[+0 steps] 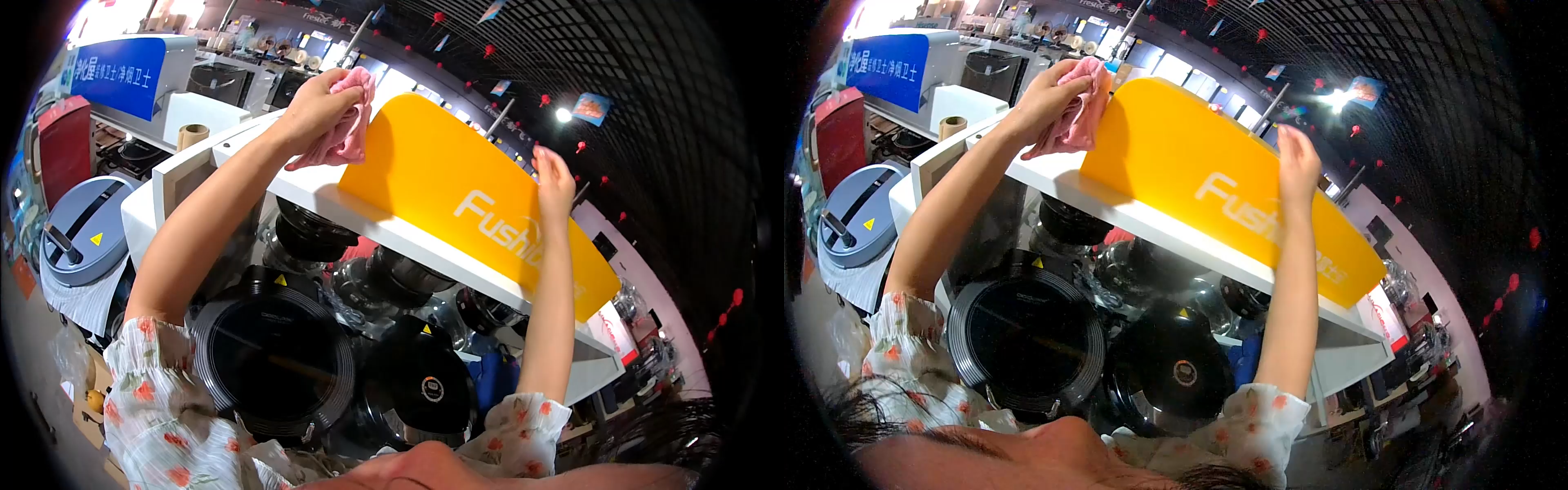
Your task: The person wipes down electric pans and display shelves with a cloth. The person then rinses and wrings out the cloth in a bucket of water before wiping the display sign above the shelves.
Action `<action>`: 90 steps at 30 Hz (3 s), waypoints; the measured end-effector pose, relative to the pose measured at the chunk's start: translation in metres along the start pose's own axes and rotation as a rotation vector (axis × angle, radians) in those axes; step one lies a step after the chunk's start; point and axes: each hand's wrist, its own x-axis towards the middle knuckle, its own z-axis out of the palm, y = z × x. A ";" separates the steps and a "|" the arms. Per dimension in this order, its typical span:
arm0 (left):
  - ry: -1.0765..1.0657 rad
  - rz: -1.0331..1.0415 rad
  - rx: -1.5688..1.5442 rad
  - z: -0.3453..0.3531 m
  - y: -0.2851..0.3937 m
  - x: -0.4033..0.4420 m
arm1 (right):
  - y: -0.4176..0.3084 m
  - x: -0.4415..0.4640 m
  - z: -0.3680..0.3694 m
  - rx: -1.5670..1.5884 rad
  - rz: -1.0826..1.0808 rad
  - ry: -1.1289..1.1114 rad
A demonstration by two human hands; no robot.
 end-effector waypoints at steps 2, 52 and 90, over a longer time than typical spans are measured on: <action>0.020 0.055 0.090 0.007 0.000 -0.005 | -0.011 0.016 0.022 -0.058 -0.090 -0.064; -0.605 0.242 1.322 0.299 -0.001 0.156 | 0.046 0.007 -0.067 -0.488 0.126 -0.082; -0.351 0.670 0.661 0.167 0.023 0.105 | -0.027 0.017 0.037 -0.099 -0.070 0.024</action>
